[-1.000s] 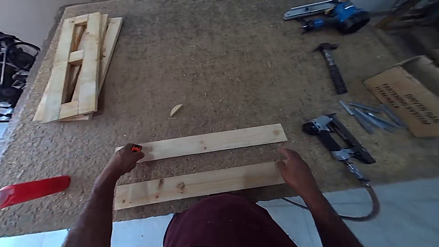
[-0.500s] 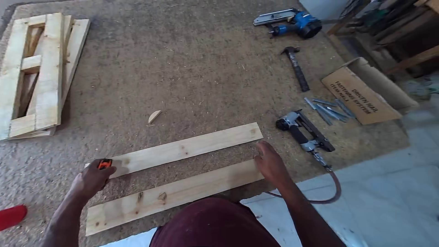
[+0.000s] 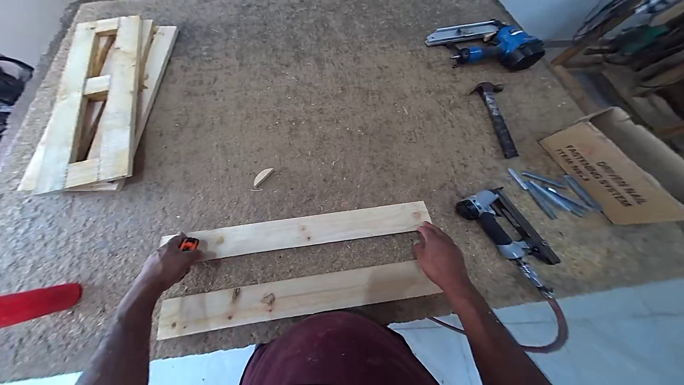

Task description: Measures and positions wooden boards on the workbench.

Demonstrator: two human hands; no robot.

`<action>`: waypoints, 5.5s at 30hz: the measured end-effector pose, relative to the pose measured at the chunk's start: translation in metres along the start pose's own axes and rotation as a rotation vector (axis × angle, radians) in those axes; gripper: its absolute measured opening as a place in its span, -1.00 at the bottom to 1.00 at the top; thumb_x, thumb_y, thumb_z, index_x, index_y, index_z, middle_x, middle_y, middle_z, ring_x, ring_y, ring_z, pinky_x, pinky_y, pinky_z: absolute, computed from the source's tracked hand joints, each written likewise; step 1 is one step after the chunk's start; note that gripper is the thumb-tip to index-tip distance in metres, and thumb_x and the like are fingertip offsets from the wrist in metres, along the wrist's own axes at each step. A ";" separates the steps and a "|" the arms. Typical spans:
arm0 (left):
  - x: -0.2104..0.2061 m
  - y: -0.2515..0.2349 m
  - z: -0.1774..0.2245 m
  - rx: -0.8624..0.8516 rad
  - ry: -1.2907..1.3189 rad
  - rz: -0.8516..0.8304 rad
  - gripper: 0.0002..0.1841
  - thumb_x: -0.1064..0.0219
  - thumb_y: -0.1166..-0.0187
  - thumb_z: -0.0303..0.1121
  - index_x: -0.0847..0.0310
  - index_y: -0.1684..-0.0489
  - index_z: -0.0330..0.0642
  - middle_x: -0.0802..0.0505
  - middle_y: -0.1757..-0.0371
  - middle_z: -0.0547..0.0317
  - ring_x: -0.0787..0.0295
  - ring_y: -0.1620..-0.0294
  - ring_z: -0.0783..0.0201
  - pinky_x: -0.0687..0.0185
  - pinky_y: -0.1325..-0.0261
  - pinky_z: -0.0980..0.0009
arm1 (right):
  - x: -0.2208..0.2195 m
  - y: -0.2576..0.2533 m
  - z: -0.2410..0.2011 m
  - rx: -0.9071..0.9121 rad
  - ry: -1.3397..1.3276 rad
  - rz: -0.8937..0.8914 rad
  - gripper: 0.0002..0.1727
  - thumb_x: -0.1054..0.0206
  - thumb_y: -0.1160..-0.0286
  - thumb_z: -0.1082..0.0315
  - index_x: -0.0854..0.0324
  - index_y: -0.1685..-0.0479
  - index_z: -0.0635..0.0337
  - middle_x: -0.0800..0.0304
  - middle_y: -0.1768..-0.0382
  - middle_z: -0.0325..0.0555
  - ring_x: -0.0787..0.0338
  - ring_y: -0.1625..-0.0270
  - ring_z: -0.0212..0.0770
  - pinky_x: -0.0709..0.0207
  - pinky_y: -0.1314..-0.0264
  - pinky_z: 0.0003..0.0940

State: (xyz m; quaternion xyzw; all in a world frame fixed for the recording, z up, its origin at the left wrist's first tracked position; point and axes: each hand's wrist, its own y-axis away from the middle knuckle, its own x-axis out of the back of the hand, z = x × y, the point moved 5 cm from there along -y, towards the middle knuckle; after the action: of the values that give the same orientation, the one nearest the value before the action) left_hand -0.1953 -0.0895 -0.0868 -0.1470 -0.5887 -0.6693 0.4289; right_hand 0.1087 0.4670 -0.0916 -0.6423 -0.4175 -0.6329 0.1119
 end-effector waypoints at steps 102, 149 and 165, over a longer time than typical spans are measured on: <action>-0.003 0.008 0.020 0.060 -0.021 -0.145 -0.58 -0.42 -0.49 -0.10 -0.62 -0.22 -0.11 -0.84 0.27 -0.04 -0.79 0.42 0.10 -0.73 0.33 0.11 | 0.029 -0.022 -0.008 0.018 0.014 -0.206 -0.57 -0.22 -0.68 0.26 -0.65 -0.44 0.20 -0.77 -0.35 0.17 -0.70 -0.45 0.17 -0.47 -0.53 0.26; -0.008 0.004 0.028 0.054 -0.122 -0.103 -0.60 -0.45 -0.52 -0.15 -0.63 -0.19 -0.19 -0.82 0.20 -0.17 -0.80 0.36 0.00 -0.75 0.26 -0.01 | 0.024 -0.017 -0.014 -0.080 -0.033 -0.214 -0.57 -0.22 -0.62 0.16 -0.70 -0.39 0.01 -0.84 -0.24 -0.04 -0.77 -0.37 -0.03 -0.59 -0.44 0.08; -0.010 0.001 0.031 0.037 -0.144 -0.101 -0.58 -0.45 -0.51 -0.15 -0.63 -0.21 -0.21 -0.82 0.15 -0.20 -0.80 0.30 -0.04 -0.74 0.21 -0.05 | 0.028 -0.020 -0.006 -0.072 -0.109 -0.190 -0.62 -0.21 -0.63 0.19 -0.77 -0.31 -0.01 -0.87 -0.20 -0.11 -0.80 -0.33 -0.11 -0.60 -0.44 0.03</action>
State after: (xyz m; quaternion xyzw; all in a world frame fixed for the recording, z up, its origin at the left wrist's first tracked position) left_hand -0.1980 -0.0570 -0.0848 -0.1569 -0.6368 -0.6669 0.3537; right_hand 0.0864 0.4868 -0.0732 -0.6369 -0.4592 -0.6192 0.0054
